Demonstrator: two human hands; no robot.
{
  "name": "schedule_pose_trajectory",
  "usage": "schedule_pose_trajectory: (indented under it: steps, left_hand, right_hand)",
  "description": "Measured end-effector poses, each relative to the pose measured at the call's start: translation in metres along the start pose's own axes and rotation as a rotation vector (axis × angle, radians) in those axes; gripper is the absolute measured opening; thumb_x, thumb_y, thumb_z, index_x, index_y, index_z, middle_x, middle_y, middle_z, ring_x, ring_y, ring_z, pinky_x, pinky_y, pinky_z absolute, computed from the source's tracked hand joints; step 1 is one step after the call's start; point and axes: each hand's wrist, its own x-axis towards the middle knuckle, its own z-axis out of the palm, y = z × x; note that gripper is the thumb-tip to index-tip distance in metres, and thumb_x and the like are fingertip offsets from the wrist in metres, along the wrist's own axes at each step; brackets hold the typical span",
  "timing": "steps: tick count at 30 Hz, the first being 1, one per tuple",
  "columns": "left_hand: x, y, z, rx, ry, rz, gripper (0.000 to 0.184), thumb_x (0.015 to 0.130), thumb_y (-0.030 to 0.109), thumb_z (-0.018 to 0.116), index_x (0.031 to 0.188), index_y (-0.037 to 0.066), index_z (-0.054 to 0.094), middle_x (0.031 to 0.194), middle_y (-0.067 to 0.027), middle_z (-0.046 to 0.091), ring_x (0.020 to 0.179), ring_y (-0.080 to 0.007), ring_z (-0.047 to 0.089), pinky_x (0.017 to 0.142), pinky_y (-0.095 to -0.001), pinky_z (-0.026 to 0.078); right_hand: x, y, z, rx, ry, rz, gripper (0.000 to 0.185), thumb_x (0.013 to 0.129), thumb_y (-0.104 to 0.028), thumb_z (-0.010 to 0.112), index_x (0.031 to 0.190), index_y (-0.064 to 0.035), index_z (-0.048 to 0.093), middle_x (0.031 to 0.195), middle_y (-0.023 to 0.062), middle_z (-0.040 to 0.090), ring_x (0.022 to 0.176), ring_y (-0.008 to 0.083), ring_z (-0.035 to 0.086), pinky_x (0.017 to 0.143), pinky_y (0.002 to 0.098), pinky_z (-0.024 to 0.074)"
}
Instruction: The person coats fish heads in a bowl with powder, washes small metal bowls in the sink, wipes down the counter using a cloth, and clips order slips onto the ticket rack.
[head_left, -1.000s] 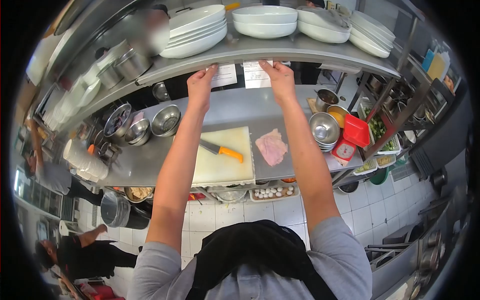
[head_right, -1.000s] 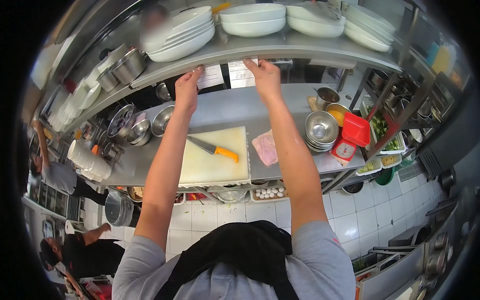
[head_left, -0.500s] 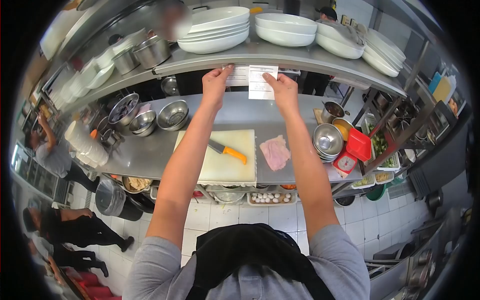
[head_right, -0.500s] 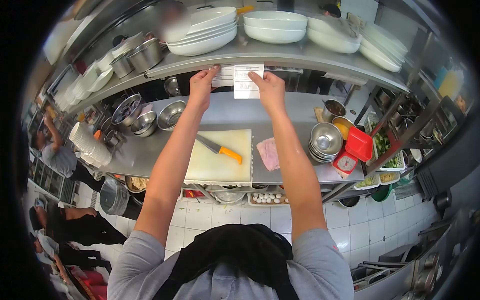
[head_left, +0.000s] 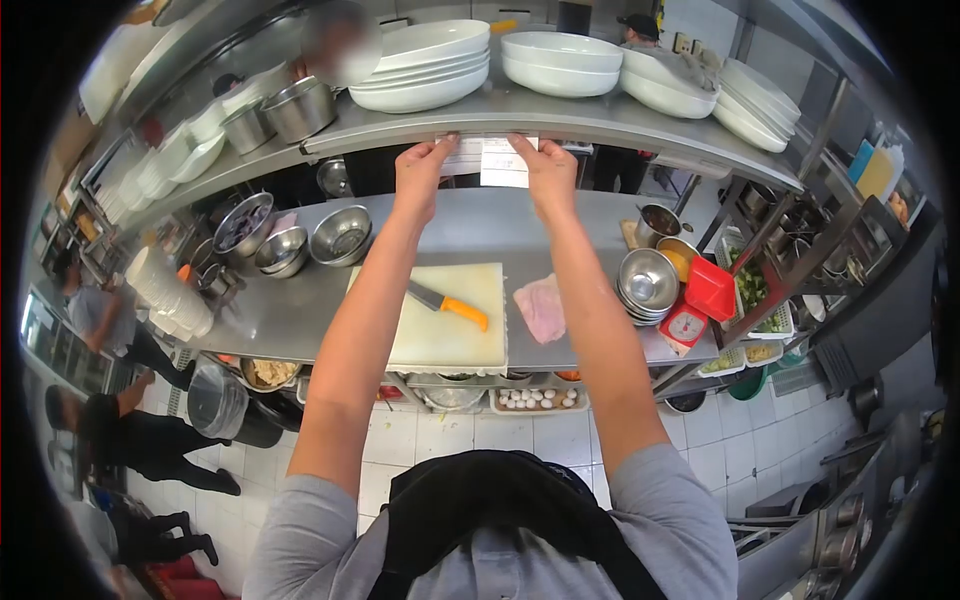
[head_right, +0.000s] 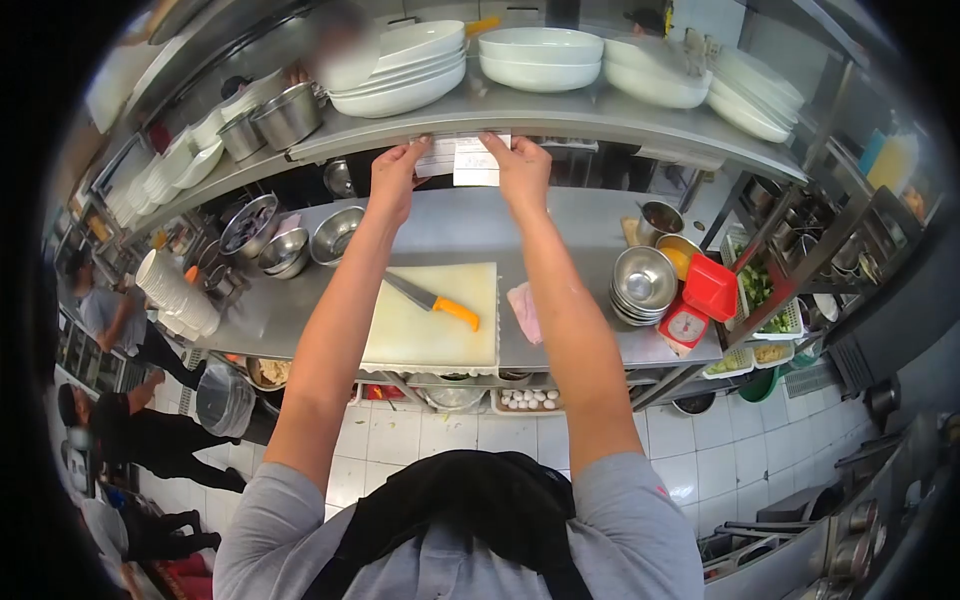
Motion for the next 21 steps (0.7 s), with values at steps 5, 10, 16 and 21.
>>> schedule_pose_trajectory:
  steps: [5, 10, 16, 21]
  left_hand:
    - [0.002, -0.005, -0.013, 0.092, -0.073, -0.018, 0.026, 0.084, 0.029, 0.065, 0.093, 0.005, 0.062, 0.085, -0.0028, 0.062, 0.079, -0.0117, 0.058, 0.077, -0.0290, 0.047]
    - [-0.034, -0.009, -0.050, 0.063, -0.079, 0.041, 0.041, 0.086, 0.030, 0.062, 0.112, 0.000, 0.055, 0.105, -0.0122, 0.062, 0.095, -0.0177, 0.060, 0.083, -0.0320, 0.046]
    - [-0.175, -0.060, -0.177, 0.123, 0.169, -0.096, 0.033, 0.091, 0.025, 0.054, 0.112, -0.001, 0.055, 0.093, -0.0123, 0.064, 0.083, -0.0183, 0.063, 0.071, -0.0276, 0.050]
    - [-0.403, -0.192, -0.337, 0.543, 0.511, -0.525, 0.021, 0.090, 0.022, 0.052, 0.088, 0.002, 0.059, 0.073, -0.0080, 0.062, 0.062, -0.0149, 0.059, 0.052, -0.0297, 0.047]
  right_hand:
    - [-0.001, -0.002, 0.001, 0.027, 0.039, 0.033, 0.022, 0.078, -0.017, 0.072, 0.083, 0.0029, 0.064, 0.078, 0.0037, 0.064, 0.071, 0.0062, 0.055, 0.068, 0.0205, 0.0418]
    - [-0.004, -0.001, -0.020, 0.072, -0.067, -0.147, 0.026, 0.080, -0.018, 0.070, 0.095, 0.0012, 0.061, 0.085, 0.0022, 0.063, 0.080, 0.0063, 0.054, 0.071, 0.0200, 0.0402]
    - [-0.080, 0.075, -0.125, -0.152, -0.053, 0.152, 0.020, 0.085, -0.016, 0.063, 0.099, -0.0017, 0.061, 0.087, 0.0029, 0.063, 0.078, 0.0090, 0.056, 0.069, 0.0228, 0.0453]
    - [-0.221, 0.131, -0.216, -0.339, -0.325, 0.631, 0.016, 0.084, -0.011, 0.060, 0.096, -0.0002, 0.062, 0.081, 0.0023, 0.062, 0.071, 0.0088, 0.055, 0.063, 0.0236, 0.0463]
